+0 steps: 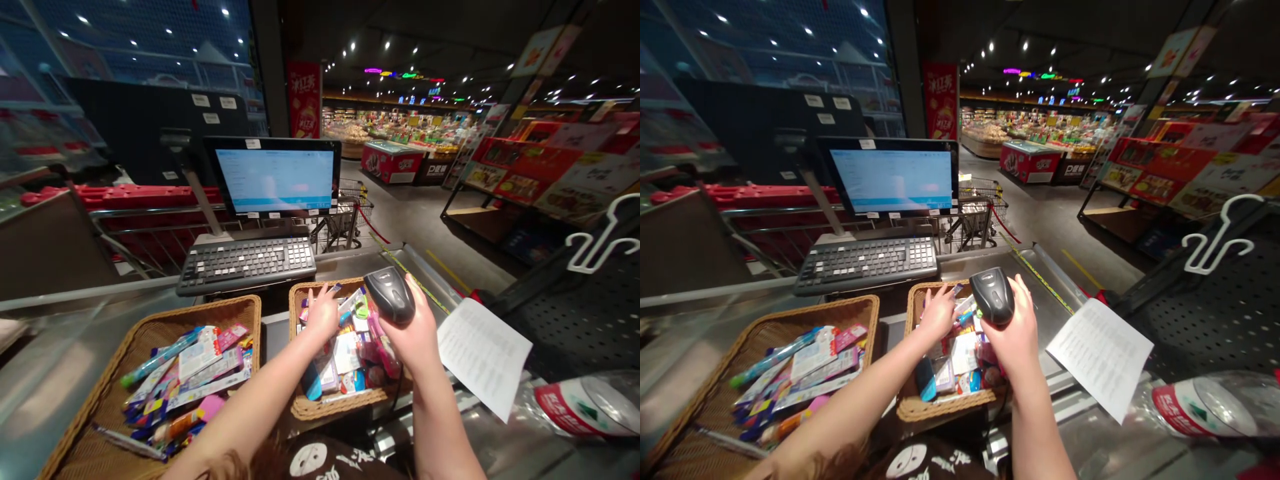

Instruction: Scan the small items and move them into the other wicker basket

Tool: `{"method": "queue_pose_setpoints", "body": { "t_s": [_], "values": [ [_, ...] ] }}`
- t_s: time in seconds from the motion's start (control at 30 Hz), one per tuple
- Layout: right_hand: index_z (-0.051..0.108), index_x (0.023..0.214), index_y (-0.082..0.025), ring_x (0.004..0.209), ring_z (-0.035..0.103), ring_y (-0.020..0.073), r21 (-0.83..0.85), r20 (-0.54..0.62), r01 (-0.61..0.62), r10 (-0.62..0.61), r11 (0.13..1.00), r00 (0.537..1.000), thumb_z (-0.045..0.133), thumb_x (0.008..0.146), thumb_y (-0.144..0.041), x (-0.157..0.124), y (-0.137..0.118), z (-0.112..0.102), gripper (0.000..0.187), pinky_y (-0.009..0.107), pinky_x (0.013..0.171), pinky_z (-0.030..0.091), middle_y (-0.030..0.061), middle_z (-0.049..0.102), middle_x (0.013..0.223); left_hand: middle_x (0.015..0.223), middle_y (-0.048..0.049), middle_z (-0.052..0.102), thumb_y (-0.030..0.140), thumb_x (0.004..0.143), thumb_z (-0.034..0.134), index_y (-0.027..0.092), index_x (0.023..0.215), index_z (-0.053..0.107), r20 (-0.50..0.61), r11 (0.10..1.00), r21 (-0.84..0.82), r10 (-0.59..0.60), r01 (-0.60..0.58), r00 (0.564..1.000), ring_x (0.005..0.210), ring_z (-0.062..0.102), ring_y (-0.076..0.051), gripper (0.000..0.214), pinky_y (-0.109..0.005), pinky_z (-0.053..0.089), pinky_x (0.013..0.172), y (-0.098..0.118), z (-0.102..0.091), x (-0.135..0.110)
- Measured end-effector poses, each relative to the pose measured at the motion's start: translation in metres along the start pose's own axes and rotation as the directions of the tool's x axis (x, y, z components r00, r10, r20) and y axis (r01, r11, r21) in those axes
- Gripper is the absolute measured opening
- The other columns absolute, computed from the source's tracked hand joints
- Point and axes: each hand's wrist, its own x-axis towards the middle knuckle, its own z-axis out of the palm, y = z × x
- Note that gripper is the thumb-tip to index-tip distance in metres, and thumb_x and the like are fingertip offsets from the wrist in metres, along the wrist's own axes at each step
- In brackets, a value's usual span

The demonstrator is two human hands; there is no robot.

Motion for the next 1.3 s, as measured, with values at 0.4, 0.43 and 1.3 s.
{"method": "queue_pose_setpoints", "body": {
  "t_s": [0.4,0.43,1.3],
  "values": [
    [0.050,0.136,-0.014,0.138,0.044,0.0384,0.053,-0.045,0.217,-0.214,0.975,0.976,0.069,0.076,-0.037,0.019,-0.054,0.003,0.066,0.057,0.112,0.040,0.0186,0.055,0.138,0.153,-0.0069,0.046,0.034,0.097,0.043,0.019,0.078,0.065,-0.204,0.989,-0.128,0.042,-0.069,0.978,0.150,0.024,-0.032,0.032,-0.072,0.010,0.114,-0.081,-0.157,-0.080],
    [0.049,0.137,-0.015,0.138,0.044,0.0385,0.067,-0.060,0.245,-0.241,0.967,0.969,0.069,0.077,-0.037,0.023,-0.063,0.004,0.067,0.058,0.112,0.040,0.0181,0.055,0.138,0.154,-0.0075,0.043,0.034,0.097,0.043,0.019,0.077,0.064,-0.216,0.992,-0.113,0.039,-0.064,0.976,0.150,0.022,-0.032,0.033,-0.072,0.010,0.114,-0.087,-0.165,-0.086],
    [0.062,0.121,-0.017,0.146,0.028,0.0389,0.314,0.304,0.460,-0.547,0.830,0.780,0.059,0.068,-0.011,0.006,-0.189,0.080,0.054,0.063,0.116,0.030,0.0160,0.054,0.137,0.155,-0.0075,0.042,0.037,0.096,0.041,0.020,0.080,0.066,-0.395,0.981,0.068,-0.139,0.180,0.908,0.151,0.020,-0.031,0.035,-0.072,0.009,0.113,-0.195,-0.264,-0.171]
  ]
}}
